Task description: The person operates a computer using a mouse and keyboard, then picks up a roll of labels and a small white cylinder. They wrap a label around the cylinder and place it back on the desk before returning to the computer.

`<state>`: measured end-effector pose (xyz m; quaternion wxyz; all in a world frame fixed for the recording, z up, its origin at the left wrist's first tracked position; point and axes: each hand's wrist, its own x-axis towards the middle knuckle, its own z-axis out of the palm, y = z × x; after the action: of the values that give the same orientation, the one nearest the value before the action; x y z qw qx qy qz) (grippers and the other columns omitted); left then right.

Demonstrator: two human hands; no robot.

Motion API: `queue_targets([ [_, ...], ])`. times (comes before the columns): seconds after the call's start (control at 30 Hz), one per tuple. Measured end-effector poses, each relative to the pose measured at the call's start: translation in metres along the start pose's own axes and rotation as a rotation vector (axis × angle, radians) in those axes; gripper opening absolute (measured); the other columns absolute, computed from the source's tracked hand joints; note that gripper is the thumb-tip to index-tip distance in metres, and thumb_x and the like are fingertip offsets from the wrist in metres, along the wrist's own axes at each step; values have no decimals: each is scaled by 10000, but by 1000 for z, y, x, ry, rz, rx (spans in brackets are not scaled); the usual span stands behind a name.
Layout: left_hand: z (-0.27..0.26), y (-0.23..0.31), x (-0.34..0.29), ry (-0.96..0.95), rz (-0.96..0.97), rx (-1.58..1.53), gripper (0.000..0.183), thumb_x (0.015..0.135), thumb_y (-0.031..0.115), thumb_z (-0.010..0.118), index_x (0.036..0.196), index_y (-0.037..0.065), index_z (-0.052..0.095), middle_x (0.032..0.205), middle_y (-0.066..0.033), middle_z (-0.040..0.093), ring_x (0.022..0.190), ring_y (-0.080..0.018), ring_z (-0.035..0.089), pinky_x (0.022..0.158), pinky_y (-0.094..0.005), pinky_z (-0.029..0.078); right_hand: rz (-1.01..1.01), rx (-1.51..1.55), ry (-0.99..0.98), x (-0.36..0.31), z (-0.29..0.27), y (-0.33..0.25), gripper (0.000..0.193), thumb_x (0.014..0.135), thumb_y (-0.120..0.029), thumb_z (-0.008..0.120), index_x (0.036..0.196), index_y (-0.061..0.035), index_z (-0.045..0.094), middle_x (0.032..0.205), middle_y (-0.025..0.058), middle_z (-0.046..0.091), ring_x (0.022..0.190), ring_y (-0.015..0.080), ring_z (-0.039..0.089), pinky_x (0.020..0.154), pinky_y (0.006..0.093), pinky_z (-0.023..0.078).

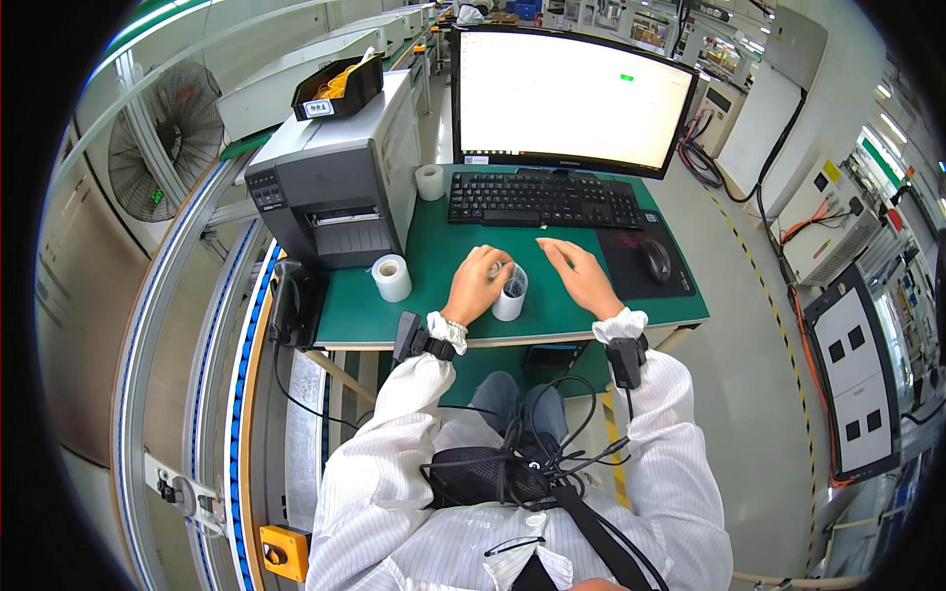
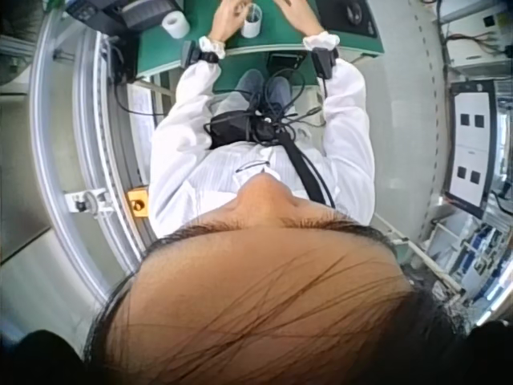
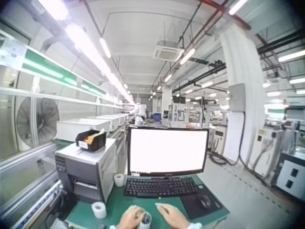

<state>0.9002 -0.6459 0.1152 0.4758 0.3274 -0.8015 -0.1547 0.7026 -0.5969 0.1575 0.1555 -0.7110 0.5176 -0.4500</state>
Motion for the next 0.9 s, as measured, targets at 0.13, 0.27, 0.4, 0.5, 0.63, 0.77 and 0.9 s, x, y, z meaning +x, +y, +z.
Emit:
queue_targets([
  [0.13,3,1,5,0,62,27,93,814,136,657,867,61,646,851,-72,583,833,-270,560,725,-371,467,7,-16,-97,18,8,0,285,890,-270,598,1023,-30,675,968,156,679,868,293,653,775,347,499],
  [0.27,6,-2,8,-18,36,33,80,820,138,647,847,63,647,854,-64,589,835,-270,558,723,-374,473,98,-169,-288,23,18,2,218,837,-207,633,981,-51,684,803,124,687,735,299,658,676,367,510],
  [0.4,7,-6,13,-32,58,64,83,822,141,636,842,61,648,841,-69,605,832,-272,563,718,-382,474,17,-398,-215,24,24,-6,151,833,-193,627,889,-59,670,794,122,674,746,311,641,660,398,498],
  [0.5,7,-8,15,-84,21,100,91,819,153,630,838,66,649,808,-76,617,821,-277,569,708,-390,473,-25,-448,-214,24,23,-8,135,829,-190,630,853,-61,656,781,117,666,746,316,633,656,411,490],
  [0.63,7,-5,16,-100,-15,89,93,820,161,621,840,73,646,775,-67,611,801,-269,566,690,-379,466,-42,-450,-210,26,22,-6,126,817,-187,638,840,-63,651,783,111,665,742,314,630,648,408,487],
  [0.77,7,-4,17,-99,5,76,86,815,162,623,829,80,645,777,-56,614,800,-258,569,691,-375,470,-19,-473,-231,28,22,-6,127,816,-190,637,834,-66,649,790,114,663,745,308,629,643,405,486],
  [0.9,8,-8,15,-80,7,73,77,813,154,620,822,81,644,786,-49,621,803,-253,571,693,-367,473,-97,-439,-229,28,20,-3,120,812,-184,629,823,-65,641,784,103,656,740,301,627,640,400,487],
])
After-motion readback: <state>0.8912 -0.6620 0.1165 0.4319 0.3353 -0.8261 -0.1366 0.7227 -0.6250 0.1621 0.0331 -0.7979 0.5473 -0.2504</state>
